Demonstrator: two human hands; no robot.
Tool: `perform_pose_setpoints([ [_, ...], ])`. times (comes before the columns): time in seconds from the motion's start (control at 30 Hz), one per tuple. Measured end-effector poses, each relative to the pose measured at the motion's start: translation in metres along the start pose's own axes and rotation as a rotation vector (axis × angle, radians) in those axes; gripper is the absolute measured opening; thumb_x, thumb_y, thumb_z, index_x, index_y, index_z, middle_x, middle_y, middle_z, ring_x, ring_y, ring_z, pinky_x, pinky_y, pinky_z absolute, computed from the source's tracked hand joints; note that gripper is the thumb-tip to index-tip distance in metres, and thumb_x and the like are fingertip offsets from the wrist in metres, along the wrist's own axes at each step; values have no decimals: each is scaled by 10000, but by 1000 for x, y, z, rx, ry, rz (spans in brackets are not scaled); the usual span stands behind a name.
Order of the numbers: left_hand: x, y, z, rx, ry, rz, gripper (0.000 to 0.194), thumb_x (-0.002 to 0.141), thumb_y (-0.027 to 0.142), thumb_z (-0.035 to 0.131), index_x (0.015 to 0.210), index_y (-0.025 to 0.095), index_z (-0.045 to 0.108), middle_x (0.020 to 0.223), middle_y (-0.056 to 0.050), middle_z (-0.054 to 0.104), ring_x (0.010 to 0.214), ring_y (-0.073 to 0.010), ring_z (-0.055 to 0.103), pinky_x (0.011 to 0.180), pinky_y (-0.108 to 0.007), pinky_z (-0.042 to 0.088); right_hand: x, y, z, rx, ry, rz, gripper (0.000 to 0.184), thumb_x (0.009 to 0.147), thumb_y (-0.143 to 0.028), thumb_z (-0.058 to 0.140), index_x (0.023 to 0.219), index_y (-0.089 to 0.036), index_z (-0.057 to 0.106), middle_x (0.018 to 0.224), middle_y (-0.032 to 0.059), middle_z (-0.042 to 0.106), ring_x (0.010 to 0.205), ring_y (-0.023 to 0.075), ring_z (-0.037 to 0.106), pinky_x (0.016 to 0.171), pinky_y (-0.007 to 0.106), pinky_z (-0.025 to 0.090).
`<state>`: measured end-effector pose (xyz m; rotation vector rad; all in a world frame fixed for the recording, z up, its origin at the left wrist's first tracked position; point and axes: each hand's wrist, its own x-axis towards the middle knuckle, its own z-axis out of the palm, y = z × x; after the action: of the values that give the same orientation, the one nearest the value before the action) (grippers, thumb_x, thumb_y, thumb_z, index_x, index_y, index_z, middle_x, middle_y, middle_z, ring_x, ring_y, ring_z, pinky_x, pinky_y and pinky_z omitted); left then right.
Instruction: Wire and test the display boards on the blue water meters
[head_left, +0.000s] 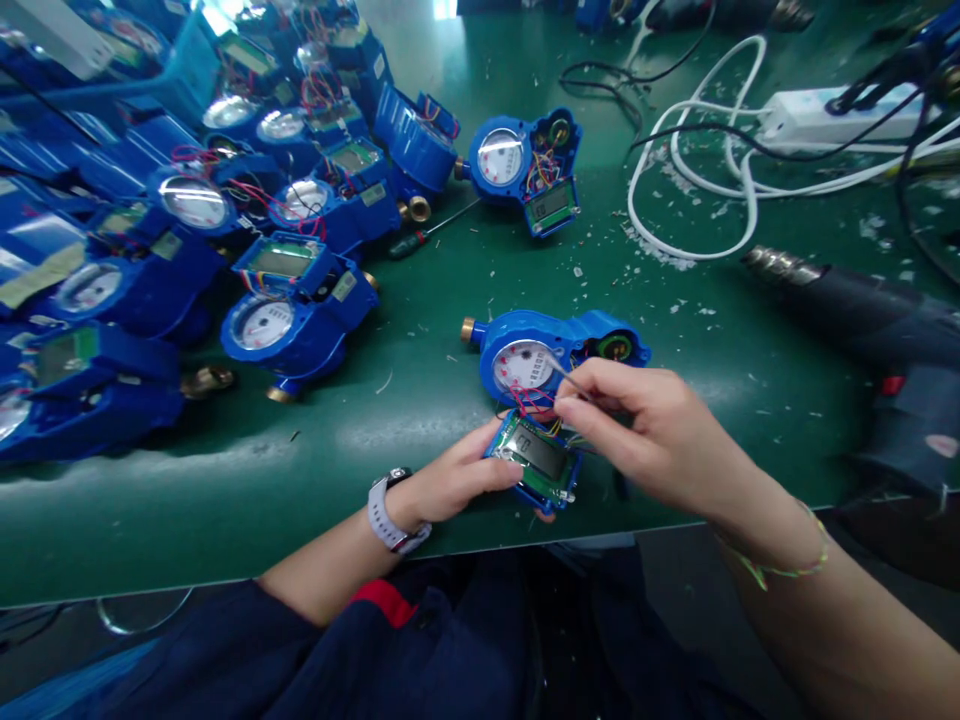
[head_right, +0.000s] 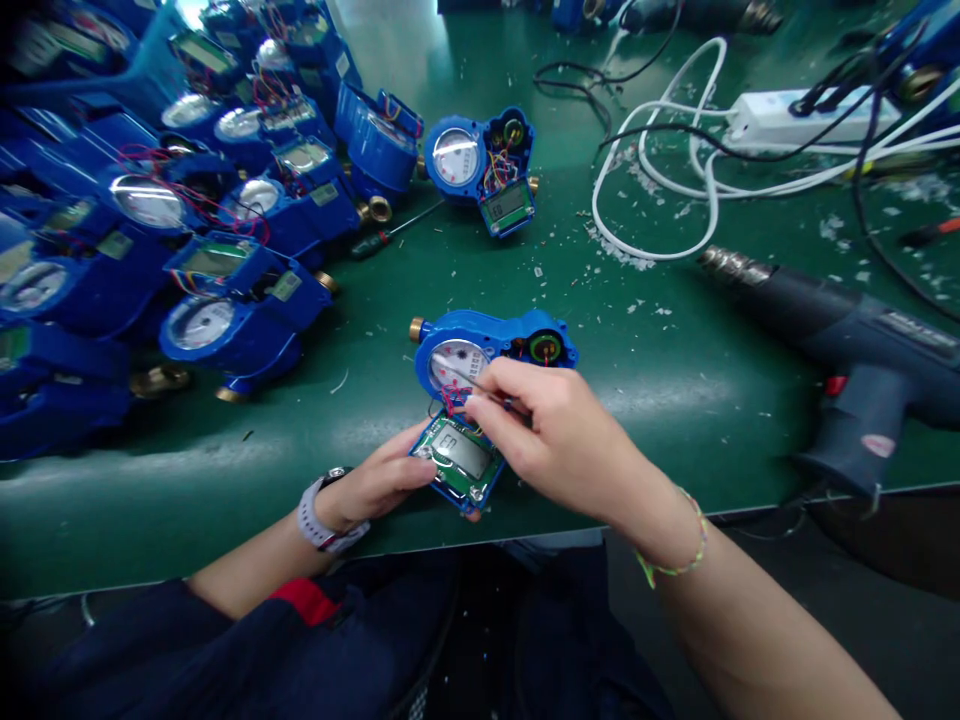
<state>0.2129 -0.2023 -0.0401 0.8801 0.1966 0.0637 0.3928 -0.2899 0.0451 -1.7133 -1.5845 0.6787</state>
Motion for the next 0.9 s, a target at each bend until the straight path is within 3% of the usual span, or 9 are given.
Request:
perform_pose_setpoints([
  [0.13,1,1,-2,17,53,26,594,789,443,724,1271,130,573,1163,-136,686,1025,-259,652,923,-372,485,-20,-3,-16,395,144,200,218,932,-331,572,769,-191,604,630,-22,557,447,75,442,413,232,309],
  [0.27,0,1,-2,25,43,-5,627,784,467,724,1299,143,572,1209,-139,677,1066,-268,641,969,-390,460,-43,9,-25,718,381,314,195,884,-372,651,751,-232,620,561,-27,510,412,83,428,381,251,260],
  [0.43,1,2,-5,114,27,-24,573,777,535,709,1164,114,660,1144,-147,707,1020,-269,658,962,-405,474,-64,37,-25,949,502,550,274,907,-370,617,680,-234,547,499,-61,220,403,76,218,397,268,177],
  [0.57,2,10,-4,216,-55,-25,546,798,534,699,1153,121,660,1165,-144,702,1058,-263,653,992,-413,471,-79,48,-6,1176,585,658,305,913,-451,549,716,-227,486,594,-85,53,509,103,-11,396,218,114],
  [0.67,2,15,-5,246,-73,-25,517,815,513,696,1160,130,653,1160,-140,704,1067,-252,653,988,-402,476,-93,41,18,1346,569,742,202,898,-365,533,774,-211,496,637,-80,83,522,100,-5,399,181,149],
  [0.73,0,16,-7,226,-60,-14,504,824,488,700,1177,135,637,1135,-134,710,1049,-239,661,960,-379,490,-105,30,35,1456,527,780,130,852,-297,577,794,-206,504,632,-77,135,493,85,75,412,169,217],
  [0.8,-3,17,-10,192,-27,0,510,821,457,716,1203,136,610,1112,-129,710,1029,-228,668,934,-355,501,-120,18,53,1550,379,789,159,821,-320,632,814,-205,523,618,-67,243,482,74,240,463,189,333],
  [0.9,-5,18,-17,135,91,16,545,789,412,766,1223,153,563,1041,-88,718,952,-179,681,863,-282,516,-141,3,70,1573,53,807,257,846,-432,657,900,-202,556,670,-19,471,597,114,511,624,276,459],
])
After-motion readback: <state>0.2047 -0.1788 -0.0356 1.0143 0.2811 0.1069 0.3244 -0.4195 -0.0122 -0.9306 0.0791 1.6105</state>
